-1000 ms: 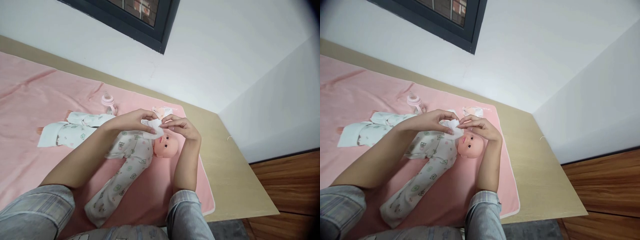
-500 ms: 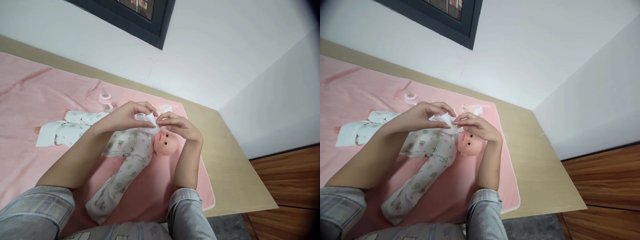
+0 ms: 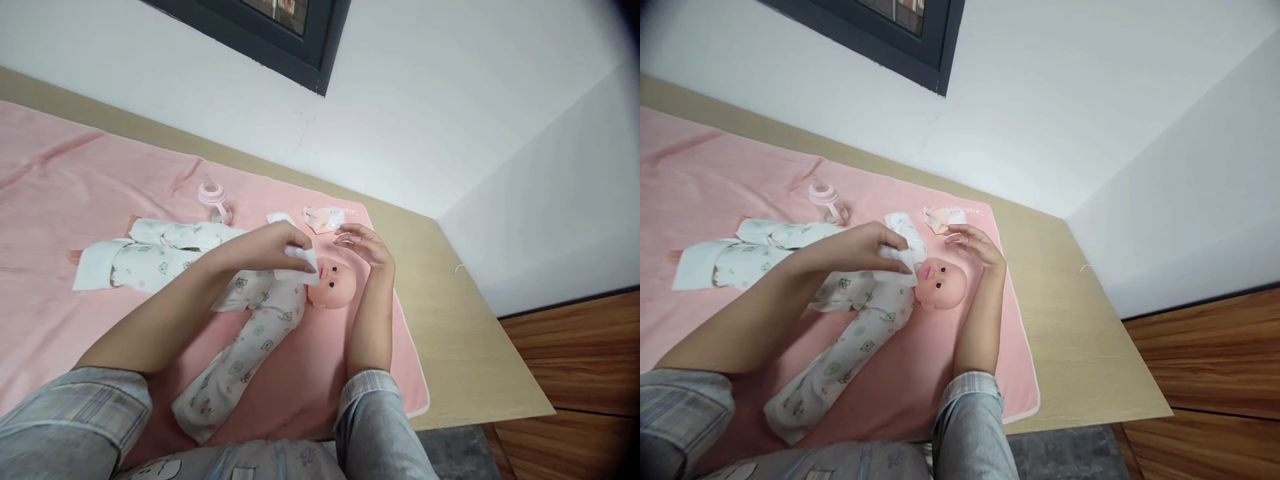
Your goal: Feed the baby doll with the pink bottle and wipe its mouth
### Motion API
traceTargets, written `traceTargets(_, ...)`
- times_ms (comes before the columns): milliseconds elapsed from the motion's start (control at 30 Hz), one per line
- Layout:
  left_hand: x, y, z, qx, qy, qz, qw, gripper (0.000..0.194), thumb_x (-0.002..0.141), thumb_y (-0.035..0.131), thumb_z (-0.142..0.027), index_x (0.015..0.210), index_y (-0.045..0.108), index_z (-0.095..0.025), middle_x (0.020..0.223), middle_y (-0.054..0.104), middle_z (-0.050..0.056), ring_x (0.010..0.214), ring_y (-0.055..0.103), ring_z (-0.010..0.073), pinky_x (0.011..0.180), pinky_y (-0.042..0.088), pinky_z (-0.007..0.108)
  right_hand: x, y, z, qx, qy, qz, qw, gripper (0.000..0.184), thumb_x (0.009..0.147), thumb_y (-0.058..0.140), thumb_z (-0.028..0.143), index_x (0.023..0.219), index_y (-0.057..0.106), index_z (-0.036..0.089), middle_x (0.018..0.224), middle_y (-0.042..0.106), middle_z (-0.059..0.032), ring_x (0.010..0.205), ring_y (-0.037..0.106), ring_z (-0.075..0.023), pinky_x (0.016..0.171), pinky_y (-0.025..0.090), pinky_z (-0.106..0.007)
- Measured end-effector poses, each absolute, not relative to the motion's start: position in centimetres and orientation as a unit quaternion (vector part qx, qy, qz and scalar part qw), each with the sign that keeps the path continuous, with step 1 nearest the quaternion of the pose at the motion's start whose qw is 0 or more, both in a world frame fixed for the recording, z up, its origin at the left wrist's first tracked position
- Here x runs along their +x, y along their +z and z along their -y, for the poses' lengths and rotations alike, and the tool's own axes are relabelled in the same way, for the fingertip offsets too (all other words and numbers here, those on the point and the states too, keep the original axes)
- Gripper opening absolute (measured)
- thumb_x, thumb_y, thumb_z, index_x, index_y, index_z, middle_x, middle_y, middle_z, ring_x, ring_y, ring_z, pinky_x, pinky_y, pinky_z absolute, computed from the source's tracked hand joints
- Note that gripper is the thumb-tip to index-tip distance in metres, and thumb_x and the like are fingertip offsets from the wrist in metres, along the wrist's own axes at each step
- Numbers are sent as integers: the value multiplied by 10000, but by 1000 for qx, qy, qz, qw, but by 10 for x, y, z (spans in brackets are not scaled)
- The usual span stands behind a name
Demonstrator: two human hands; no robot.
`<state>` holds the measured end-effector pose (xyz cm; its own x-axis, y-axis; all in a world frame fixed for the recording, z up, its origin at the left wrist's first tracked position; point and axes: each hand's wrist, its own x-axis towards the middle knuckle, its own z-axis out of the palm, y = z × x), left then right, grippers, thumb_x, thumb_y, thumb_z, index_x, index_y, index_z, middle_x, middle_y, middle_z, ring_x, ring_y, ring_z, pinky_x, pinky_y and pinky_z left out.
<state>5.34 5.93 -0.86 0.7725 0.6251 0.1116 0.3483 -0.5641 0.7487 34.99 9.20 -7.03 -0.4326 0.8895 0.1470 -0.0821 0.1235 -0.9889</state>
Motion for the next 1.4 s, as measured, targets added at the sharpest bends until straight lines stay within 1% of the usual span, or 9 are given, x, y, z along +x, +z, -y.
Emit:
traceTargets(67, 63, -15, -59, 886, 150, -301, 318, 382, 772, 626, -296, 568, 325, -180, 560, 307, -27, 527, 340, 118, 516, 227, 280, 352, -91, -103, -335, 616, 580, 415, 393, 773, 746, 315, 1154, 689, 235, 1130, 711, -45, 996, 692, -181, 1016, 531, -403)
traceTargets(133, 71, -20, -58, 895, 130, -321, 280, 353, 748, 594, -235, 561, 299, -180, 556, 291, -24, 532, 325, 128, 526, 213, 292, 351, -109, -111, -335, 651, 550, 401, 440, 764, 747, 301, 1189, 667, 224, 1152, 703, -52, 1027, 690, -188, 1043, 518, -418)
traceTargets(333, 83, -25, -54, 898, 103, -358, 234, 268, 745, 558, -191, 558, 366, -183, 561, 433, -6, 568, 418, 162, 555, 256, 310, 341, -145, -120, -346, 692, 504, 383, 464, 779, 733, 308, 1219, 629, 204, 1231, 698, -74, 1137, 671, -225, 1116, 467, -448)
traceTargets(433, 85, -29, -54, 903, 102, -353, 225, 202, 766, 563, -211, 596, 457, -190, 621, 534, 3, 617, 503, 181, 576, 299, 306, 336, -150, -118, -359, 692, 493, 387, 421, 777, 739, 299, 1172, 636, 194, 1241, 702, -76, 1163, 663, -225, 1152, 435, -446)
traceTargets(533, 87, -35, -54, 911, 103, -344, 203, 176, 773, 565, -208, 619, 482, -189, 667, 585, 9, 657, 546, 190, 583, 312, 303, 334, -150, -116, -366, 680, 486, 409, 378, 786, 730, 279, 1142, 643, 187, 1242, 701, -81, 1176, 661, -229, 1155, 438, -450)
traceTargets(667, 90, -39, -53, 913, 100, -348, 187, 157, 782, 550, -195, 638, 488, -185, 693, 594, 12, 665, 539, 186, 584, 310, 298, 333, -152, -116, -378, 670, 473, 430, 362, 800, 719, 263, 1146, 635, 199, 1242, 702, -74, 1175, 661, -228, 1140, 463, -440)
traceTargets(833, 89, -35, -50, 912, 95, -362, 167, 159, 778, 522, -160, 625, 481, -179, 648, 569, 1, 624, 510, 171, 573, 283, 292, 335, -158, -118, -383, 672, 460, 436, 333, 824, 704, 279, 1144, 630, 222, 1240, 705, -56, 1186, 654, -217, 1144, 465, -420)
traceTargets(1000, 87, -36, -52, 913, 108, -359, 159, 95, 780, 530, -164, 688, 548, -183, 687, 612, -2, 660, 538, 177, 577, 276, 284, 336, -161, -120, -375, 672, 460, 442, 335, 836, 696, 285, 1158, 625, 227, 1248, 702, -53, 1199, 647, -214, 1144, 466, -418)
traceTargets(1400, 86, -45, -56, 916, 135, -360, 113, 121, 829, 510, -148, 726, 566, -177, 765, 663, 14, 695, 580, 186, 571, 290, 280, 334, -160, -119, -374, 664, 472, 443, 316, 852, 682, 302, 1156, 639, 228, 1235, 704, -50, 1185, 654, -217, 1137, 472, -414)
